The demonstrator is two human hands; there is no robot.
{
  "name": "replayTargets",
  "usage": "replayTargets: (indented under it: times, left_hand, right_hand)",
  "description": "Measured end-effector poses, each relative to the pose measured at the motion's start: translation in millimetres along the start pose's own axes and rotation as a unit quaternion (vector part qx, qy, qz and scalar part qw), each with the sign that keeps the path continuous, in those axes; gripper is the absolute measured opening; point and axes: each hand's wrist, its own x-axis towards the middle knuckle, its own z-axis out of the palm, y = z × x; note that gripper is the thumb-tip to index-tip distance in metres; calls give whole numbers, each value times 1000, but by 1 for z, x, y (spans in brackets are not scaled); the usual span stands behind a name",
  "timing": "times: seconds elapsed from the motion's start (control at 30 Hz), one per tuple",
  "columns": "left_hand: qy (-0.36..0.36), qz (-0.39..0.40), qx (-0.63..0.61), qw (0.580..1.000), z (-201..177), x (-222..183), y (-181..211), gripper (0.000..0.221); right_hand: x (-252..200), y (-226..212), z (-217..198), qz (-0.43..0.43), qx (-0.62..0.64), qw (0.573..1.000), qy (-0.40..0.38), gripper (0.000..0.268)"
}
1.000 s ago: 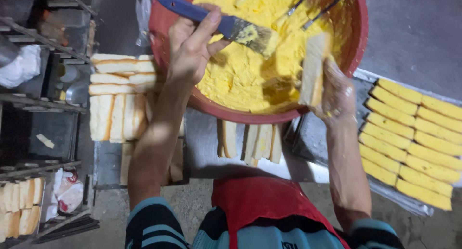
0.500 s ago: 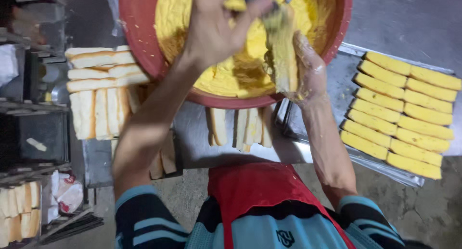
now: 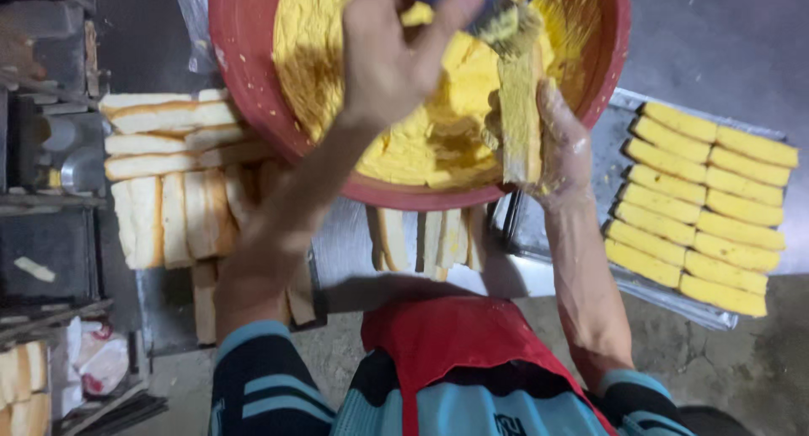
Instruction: The person spreads a yellow paste onto bread slices using a brush and arranges them on a metal tray.
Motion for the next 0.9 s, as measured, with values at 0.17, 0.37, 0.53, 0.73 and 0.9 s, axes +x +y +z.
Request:
replayTargets:
  times: [0.17,0.37,0.53,0.73,0.9]
  left_hand:
    - [-121,16,152,981,32,-69,43,15]
    - [-81,152,288,942,45,-69,25,11]
    - [-148,65,176,971,54,-101,63,19]
    - [-161,30,169,972,62,-102,86,15]
    - [-122,-168,-20,978,29,-71,53,16]
  right_hand:
    - [8,-2,4,-14,-2,1000,0,44]
    - [12,2,10,-6,28,999,-14,40]
    - [30,-2,-12,-19,18,1000,9,42]
    - [40,-9,-8,-46,35,998,-22,45]
    - [11,-2,17,-1,69,994,88,45]
